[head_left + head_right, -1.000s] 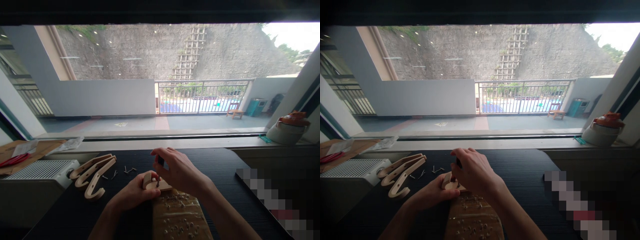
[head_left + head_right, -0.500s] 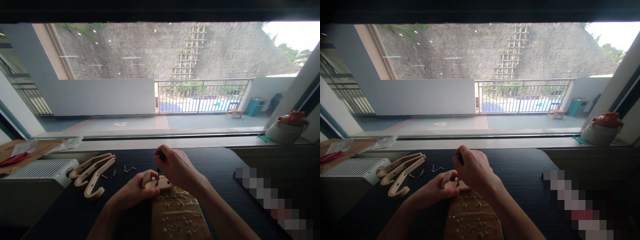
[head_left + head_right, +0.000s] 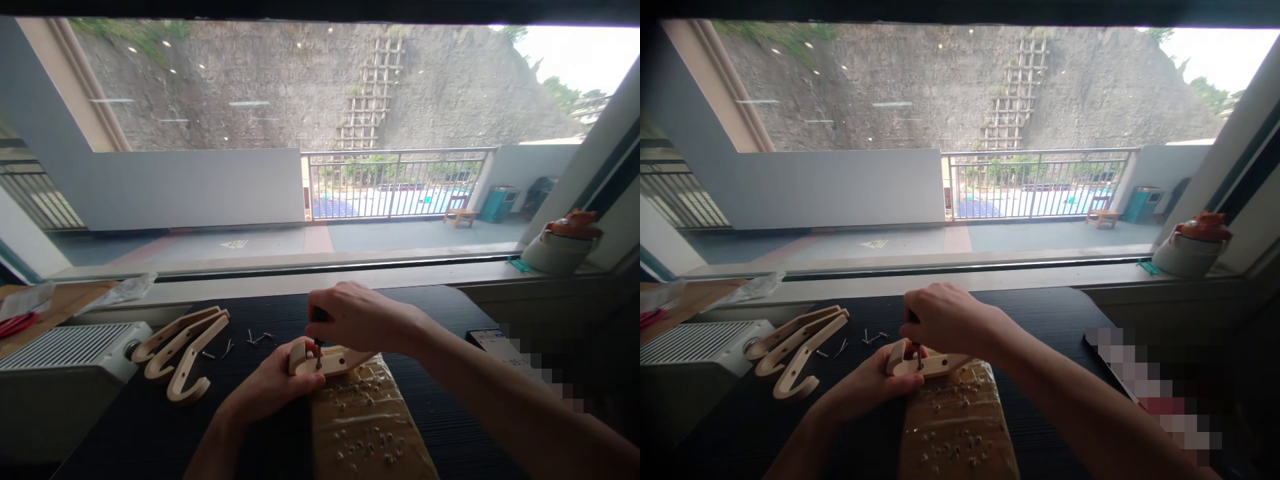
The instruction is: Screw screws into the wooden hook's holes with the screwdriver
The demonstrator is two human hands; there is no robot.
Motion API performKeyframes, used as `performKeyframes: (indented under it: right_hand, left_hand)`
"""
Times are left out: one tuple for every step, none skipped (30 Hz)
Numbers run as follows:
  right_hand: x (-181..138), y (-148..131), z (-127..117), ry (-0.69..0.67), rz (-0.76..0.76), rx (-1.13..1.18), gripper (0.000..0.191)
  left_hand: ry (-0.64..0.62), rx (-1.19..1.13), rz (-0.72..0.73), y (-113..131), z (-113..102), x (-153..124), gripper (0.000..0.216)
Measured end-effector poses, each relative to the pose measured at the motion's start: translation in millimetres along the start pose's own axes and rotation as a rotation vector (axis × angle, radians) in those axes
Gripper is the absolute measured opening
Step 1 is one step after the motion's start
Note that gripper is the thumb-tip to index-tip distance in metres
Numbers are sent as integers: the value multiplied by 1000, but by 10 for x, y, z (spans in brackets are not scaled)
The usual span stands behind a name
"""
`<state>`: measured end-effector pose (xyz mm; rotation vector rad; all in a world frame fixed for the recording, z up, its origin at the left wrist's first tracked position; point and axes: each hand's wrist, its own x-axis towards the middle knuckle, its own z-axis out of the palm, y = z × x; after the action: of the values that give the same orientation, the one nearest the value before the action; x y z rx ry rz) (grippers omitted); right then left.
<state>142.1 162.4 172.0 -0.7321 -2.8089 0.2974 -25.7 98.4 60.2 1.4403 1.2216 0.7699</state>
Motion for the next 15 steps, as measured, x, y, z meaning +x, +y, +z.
performKeyframes:
  right_hand:
    - [19, -16, 15, 11, 19, -41, 21]
    - [34, -30, 29, 22, 37, -81, 23]
    - [42, -39, 38, 31, 49, -113, 24]
    - [44, -46, 40, 37, 50, -135, 25]
    - [39, -49, 32, 42, 37, -145, 24]
    - [28, -51, 16, 38, 7, -138, 22]
    - [12, -51, -6, 23, -34, -111, 20]
    - [-7, -49, -32, -1, -79, -71, 18]
    - [-29, -45, -57, -28, -116, -24, 16]
    - [-49, -40, -77, -52, -138, 20, 15]
    - [-68, -30, -89, -69, -145, 54, 14]
    - [-82, -18, -91, -74, -140, 73, 14]
    - [-92, -3, -83, -65, -125, 75, 14]
    - [-98, 15, -64, -51, -99, 67, 15]
    - [-99, 32, -37, -36, -67, 57, 16]
  left_hand:
    - [-2, 4, 5, 2, -2, 0, 29]
    - [-7, 6, 13, 6, -4, 0, 28]
    - [-13, 6, 21, 11, -7, -1, 28]
    - [-18, 5, 27, 16, -9, -1, 27]
    - [-20, 1, 31, 20, -11, -3, 27]
    - [-21, -3, 34, 22, -13, -4, 27]
    - [-22, -7, 33, 24, -15, -5, 26]
    - [-25, -13, 33, 24, -17, -6, 26]
    - [-30, -20, 34, 22, -18, -7, 26]
    - [-37, -29, 35, 20, -18, -7, 25]
    - [-41, -35, 35, 18, -18, -8, 25]
    - [-42, -38, 32, 17, -17, -9, 26]
    - [-40, -37, 27, 16, -16, -11, 26]
    - [-34, -33, 23, 17, -15, -12, 27]
    - [-27, -25, 19, 20, -14, -14, 27]
